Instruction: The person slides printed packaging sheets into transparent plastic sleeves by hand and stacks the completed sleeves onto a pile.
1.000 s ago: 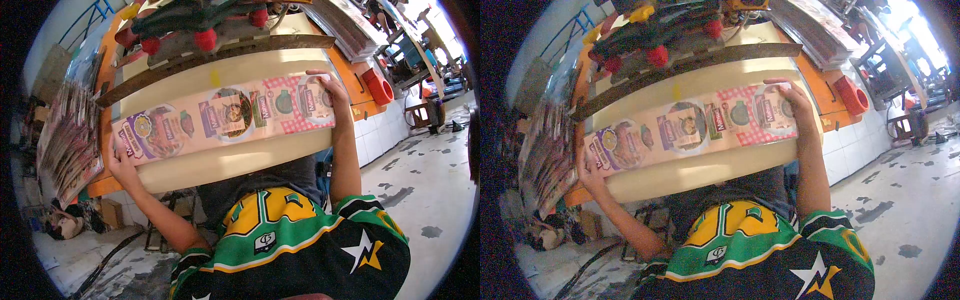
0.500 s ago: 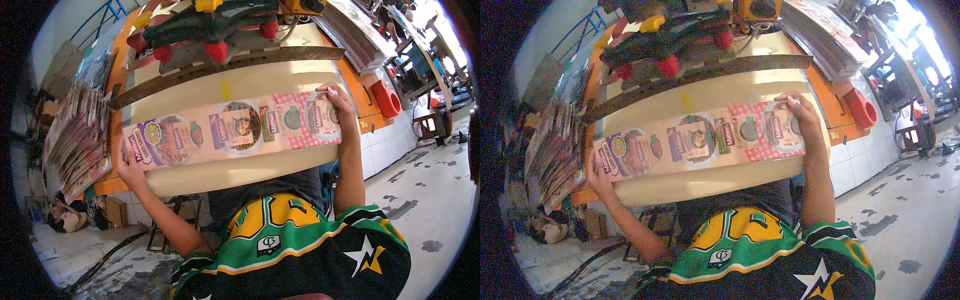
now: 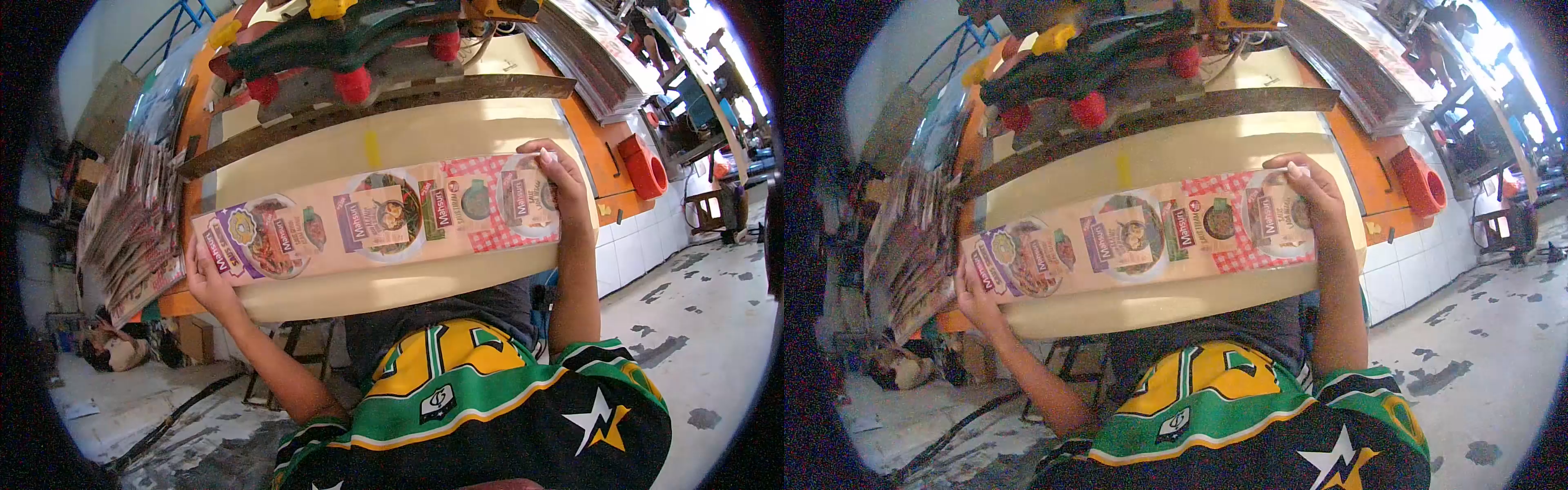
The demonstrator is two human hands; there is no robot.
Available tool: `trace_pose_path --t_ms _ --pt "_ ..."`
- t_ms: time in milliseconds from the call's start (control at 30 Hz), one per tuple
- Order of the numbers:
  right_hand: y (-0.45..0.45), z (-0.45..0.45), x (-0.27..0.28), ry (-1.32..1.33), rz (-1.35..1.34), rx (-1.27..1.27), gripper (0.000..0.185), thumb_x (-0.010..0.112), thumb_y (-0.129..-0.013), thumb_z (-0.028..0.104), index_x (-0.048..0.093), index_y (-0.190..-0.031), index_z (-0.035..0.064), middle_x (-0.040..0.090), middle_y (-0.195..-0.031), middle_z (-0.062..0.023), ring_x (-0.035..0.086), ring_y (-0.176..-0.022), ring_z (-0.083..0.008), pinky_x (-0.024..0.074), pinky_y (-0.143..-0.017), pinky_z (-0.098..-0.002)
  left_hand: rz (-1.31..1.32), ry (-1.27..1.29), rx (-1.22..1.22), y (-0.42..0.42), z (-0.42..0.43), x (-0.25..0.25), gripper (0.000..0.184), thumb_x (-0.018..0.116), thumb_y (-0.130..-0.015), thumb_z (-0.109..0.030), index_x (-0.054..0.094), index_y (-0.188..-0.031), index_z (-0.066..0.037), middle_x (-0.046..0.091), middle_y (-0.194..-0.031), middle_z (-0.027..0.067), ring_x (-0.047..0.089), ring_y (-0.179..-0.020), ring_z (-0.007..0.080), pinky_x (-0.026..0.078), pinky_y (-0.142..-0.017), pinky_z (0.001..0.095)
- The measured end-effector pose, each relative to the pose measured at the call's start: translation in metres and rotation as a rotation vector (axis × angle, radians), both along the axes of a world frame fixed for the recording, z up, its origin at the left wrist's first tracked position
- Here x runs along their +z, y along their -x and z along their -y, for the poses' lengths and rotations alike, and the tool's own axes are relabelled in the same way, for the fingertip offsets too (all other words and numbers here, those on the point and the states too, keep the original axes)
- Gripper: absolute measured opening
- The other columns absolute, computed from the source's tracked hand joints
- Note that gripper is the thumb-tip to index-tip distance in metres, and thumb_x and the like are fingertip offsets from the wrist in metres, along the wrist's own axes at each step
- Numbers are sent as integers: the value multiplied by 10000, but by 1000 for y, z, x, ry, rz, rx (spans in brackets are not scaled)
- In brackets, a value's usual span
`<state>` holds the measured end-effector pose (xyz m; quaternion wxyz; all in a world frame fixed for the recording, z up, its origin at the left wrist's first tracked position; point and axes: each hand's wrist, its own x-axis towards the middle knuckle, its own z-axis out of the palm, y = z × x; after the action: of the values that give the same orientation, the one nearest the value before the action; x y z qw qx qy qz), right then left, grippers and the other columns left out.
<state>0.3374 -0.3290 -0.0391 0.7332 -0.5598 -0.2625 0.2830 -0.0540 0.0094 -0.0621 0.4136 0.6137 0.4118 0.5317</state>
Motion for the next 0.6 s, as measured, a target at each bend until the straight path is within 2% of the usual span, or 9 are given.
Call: trace_pose_path --t_ms 167,300,367,467,533,600 --pt "-6 1 -10 -24 -27 -18 351 521 -993 310 624 -1082 -13 690 -896 -105 671 -751 -133 550 -687 -254 0 -7 6 4 -3 -3 358 484 -1037 -183 510 -1321 33 634 -1175 142 641 -990 158 531 -859 295" --pt "-15 2 -23 3 -51 -106 389 467 -1026 332 623 -1049 -24 680 -889 -94 666 -740 -126 543 -676 -234 136 25 -29 8 -6 -9 346 499 -1031 -187 527 -1302 26 623 -1197 135 633 -1013 159 525 -880 294" --pt "-14 4 -20 -41 -65 -95 379 479 -1023 316 630 -1056 -30 687 -903 -99 674 -744 -133 551 -673 -247 209 34 -66 9 -5 -8 340 505 -1029 -186 533 -1297 21 619 -1208 127 629 -1022 160 519 -895 294" --pt "-10 6 -16 -84 -101 -116 364 489 -1021 300 635 -1067 -31 693 -915 -101 679 -752 -135 557 -675 -254 258 -16 3 16 -2 -3 339 520 -1019 -168 531 -1308 10 643 -1147 88 622 -933 122 514 -842 258" --pt "-10 6 -15 -92 -119 -148 359 486 -1022 299 632 -1071 -25 692 -915 -98 677 -755 -130 554 -681 -249 191 9 -105 31 -8 -9 351 537 -1008 -153 523 -1329 -10 664 -1044 61 580 -816 79 478 -748 215" --pt "-12 5 -17 -121 -119 -260 362 485 -1022 293 627 -1105 -29 691 -950 -95 673 -774 -126 546 -686 -243 246 34 -142 31 -9 -10 360 546 -1004 -153 519 -1338 -21 665 -1002 56 553 -776 68 450 -712 204"
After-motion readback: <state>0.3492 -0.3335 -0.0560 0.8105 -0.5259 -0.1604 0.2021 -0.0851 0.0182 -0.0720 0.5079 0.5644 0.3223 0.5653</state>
